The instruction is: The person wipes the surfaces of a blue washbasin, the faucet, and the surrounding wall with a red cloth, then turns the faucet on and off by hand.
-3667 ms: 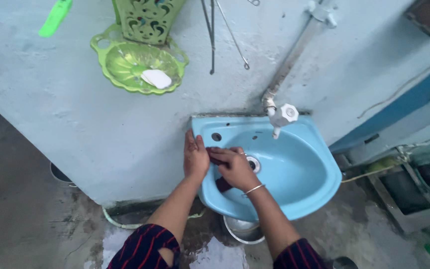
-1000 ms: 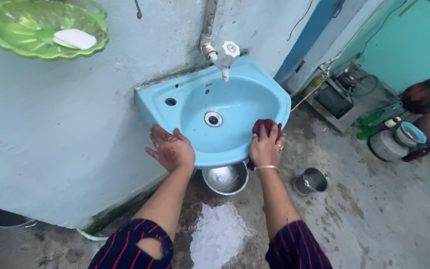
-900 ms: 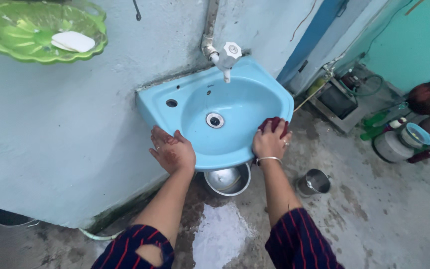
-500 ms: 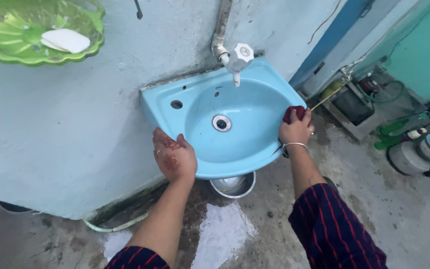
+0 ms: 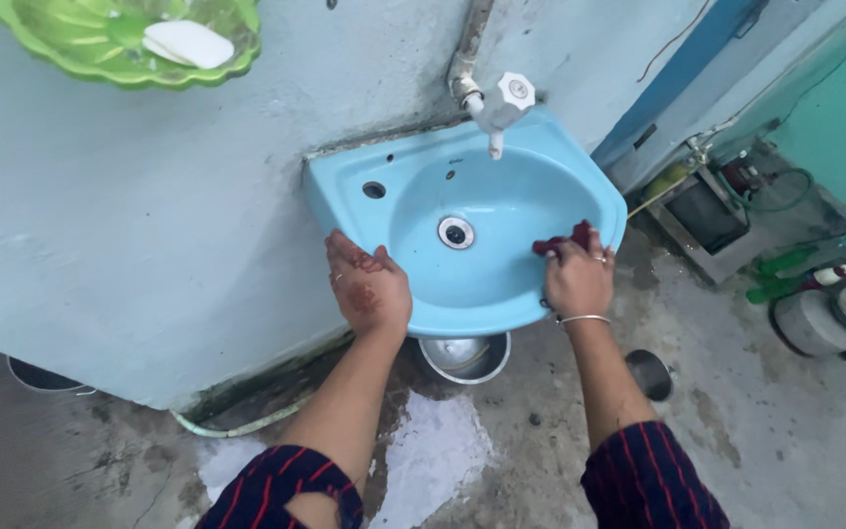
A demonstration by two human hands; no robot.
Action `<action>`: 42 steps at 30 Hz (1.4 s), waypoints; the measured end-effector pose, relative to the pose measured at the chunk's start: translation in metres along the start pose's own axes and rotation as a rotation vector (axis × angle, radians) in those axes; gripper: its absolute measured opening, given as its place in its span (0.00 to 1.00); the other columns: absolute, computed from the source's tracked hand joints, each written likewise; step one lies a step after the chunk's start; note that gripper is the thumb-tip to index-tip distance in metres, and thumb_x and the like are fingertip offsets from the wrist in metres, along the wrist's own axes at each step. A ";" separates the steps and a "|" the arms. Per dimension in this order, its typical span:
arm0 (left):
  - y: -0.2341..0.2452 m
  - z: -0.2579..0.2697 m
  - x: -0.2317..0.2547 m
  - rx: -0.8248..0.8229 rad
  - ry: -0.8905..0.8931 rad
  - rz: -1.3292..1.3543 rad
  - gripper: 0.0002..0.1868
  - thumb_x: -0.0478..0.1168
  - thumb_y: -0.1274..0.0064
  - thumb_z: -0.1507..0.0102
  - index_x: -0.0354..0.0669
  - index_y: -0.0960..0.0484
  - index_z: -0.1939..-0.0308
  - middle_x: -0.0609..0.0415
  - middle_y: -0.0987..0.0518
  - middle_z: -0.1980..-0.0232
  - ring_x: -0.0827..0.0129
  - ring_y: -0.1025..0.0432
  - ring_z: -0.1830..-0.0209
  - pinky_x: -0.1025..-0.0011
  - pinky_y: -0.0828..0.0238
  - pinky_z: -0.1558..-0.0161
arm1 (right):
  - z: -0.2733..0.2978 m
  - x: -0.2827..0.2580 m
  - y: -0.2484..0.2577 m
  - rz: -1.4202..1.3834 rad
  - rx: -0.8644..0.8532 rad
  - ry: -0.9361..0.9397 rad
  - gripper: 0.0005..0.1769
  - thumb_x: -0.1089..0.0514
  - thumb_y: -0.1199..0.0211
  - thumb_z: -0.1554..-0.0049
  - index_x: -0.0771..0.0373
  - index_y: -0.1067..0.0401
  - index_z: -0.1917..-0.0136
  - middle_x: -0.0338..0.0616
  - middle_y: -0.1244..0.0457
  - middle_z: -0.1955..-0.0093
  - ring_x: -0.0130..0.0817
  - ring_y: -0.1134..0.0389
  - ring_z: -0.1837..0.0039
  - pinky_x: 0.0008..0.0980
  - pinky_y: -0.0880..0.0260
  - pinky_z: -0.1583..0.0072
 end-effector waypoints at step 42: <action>-0.003 -0.010 -0.002 -0.170 0.007 -0.162 0.38 0.47 0.58 0.32 0.34 0.54 0.24 0.45 0.47 0.20 0.61 0.56 0.18 0.33 0.77 0.26 | 0.008 -0.027 0.047 -0.144 -0.269 0.405 0.21 0.49 0.51 0.40 0.44 0.18 0.45 0.39 0.32 0.36 0.46 0.38 0.29 0.47 0.45 0.28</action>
Point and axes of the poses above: each hand's wrist, its own z-axis away from the middle knuckle, its own y-axis out of the back of the hand, x = y × z, the point moved 4 cm from there along -z, towards the middle knuckle
